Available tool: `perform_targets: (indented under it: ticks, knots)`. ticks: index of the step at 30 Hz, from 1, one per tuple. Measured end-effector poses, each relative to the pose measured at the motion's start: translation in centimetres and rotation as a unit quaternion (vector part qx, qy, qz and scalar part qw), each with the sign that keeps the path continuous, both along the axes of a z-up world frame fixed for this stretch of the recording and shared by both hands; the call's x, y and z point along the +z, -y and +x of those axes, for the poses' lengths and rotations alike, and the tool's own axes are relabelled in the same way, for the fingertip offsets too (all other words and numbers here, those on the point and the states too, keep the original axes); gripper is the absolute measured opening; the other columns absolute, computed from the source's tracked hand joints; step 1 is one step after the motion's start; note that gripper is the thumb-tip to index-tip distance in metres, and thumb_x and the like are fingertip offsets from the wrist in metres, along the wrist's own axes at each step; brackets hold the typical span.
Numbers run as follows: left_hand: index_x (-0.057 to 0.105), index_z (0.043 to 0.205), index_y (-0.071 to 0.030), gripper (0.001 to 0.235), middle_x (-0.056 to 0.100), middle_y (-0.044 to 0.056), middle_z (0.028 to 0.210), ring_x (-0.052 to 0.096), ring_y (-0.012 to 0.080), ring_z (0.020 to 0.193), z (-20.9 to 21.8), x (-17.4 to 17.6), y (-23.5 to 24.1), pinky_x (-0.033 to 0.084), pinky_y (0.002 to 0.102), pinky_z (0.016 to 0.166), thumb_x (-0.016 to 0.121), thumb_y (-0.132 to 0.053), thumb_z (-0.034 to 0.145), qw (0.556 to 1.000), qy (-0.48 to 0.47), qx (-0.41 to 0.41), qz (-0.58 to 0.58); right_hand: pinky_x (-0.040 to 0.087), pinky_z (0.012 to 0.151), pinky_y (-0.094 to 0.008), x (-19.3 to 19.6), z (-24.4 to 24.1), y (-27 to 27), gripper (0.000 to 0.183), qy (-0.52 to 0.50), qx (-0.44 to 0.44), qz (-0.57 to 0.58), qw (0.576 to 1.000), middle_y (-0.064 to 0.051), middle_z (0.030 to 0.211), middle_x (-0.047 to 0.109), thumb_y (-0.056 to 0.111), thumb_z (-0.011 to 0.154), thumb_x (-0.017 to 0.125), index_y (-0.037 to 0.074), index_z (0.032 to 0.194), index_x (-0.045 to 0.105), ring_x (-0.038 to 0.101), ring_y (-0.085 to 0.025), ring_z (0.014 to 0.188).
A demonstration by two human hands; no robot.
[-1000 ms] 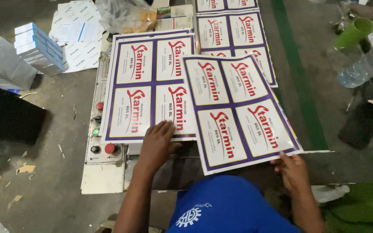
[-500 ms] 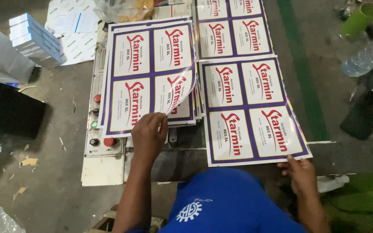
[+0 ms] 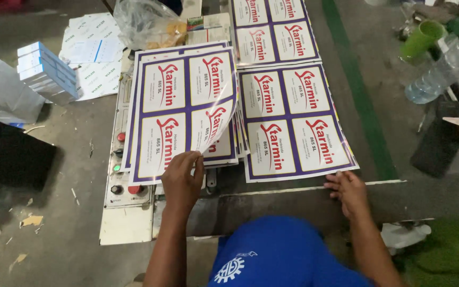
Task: Checking or counting a stack of printed herbicide labels on a print shop workbench.
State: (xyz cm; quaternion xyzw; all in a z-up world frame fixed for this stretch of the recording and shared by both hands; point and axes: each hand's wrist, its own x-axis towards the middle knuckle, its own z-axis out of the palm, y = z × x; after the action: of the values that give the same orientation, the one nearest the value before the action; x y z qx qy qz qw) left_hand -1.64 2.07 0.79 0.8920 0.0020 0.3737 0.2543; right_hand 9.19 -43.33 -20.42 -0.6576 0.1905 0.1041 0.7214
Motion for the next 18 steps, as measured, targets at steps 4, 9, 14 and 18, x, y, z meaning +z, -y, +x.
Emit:
perform_targets:
  ticks: [4, 9, 14, 18]
  knots:
    - [0.073, 0.098, -0.005, 0.013, 0.075, 0.014, 0.098, 0.074, 0.0317, 0.089, -0.6, -1.0, 1.3, 0.059, 0.041, 0.077, 0.076, -0.005, 0.085, 0.999, 0.017, -0.038, -0.017, 0.053, 0.06, -0.032, 2.1, -1.9, -1.4, 0.041, -0.014, 0.01, -0.014, 1.0, -0.015, 0.11, 0.075, 0.023, 0.101, 0.057, 0.011, 0.14, 0.055, 0.072, -0.019, 0.084]
    - [0.07, 0.098, -0.005, 0.015, 0.074, 0.011, 0.1, 0.073, 0.0307, 0.093, -0.2, -2.7, 6.4, 0.059, 0.04, 0.08, 0.077, -0.005, 0.084, 0.983, 0.001, -0.183, -0.012, 0.053, 0.059, -0.029, 2.6, -2.3, -6.3, 0.042, 0.022, 0.201, -0.006, 0.979, -0.014, 0.112, 0.078, 0.021, 0.098, 0.061, 0.006, 0.136, 0.062, 0.072, -0.019, 0.08]
    - [0.069, 0.095, -0.005, 0.023, 0.071, 0.012, 0.096, 0.069, 0.0322, 0.091, 0.3, -3.3, 10.7, 0.054, 0.045, 0.078, 0.078, -0.017, 0.077, 0.969, -0.037, -0.243, 0.028, 0.055, 0.058, -0.028, 3.9, -2.3, -10.8, 0.035, 0.116, 0.382, 0.002, 0.917, -0.011, 0.104, 0.077, 0.022, 0.098, 0.063, 0.005, 0.129, 0.064, 0.072, -0.015, 0.078]
    - [0.07, 0.104, -0.005, 0.025, 0.072, 0.01, 0.109, 0.068, 0.0297, 0.106, 0.4, -4.8, 11.4, 0.051, 0.045, 0.089, 0.075, -0.019, 0.085, 0.955, -0.038, -0.279, 0.088, 0.051, 0.052, -0.031, 4.9, -2.4, -12.0, 0.029, 0.012, 0.277, 0.037, 0.96, -0.01, 0.09, 0.075, 0.022, 0.099, 0.064, -0.001, 0.116, 0.07, 0.067, -0.017, 0.068]
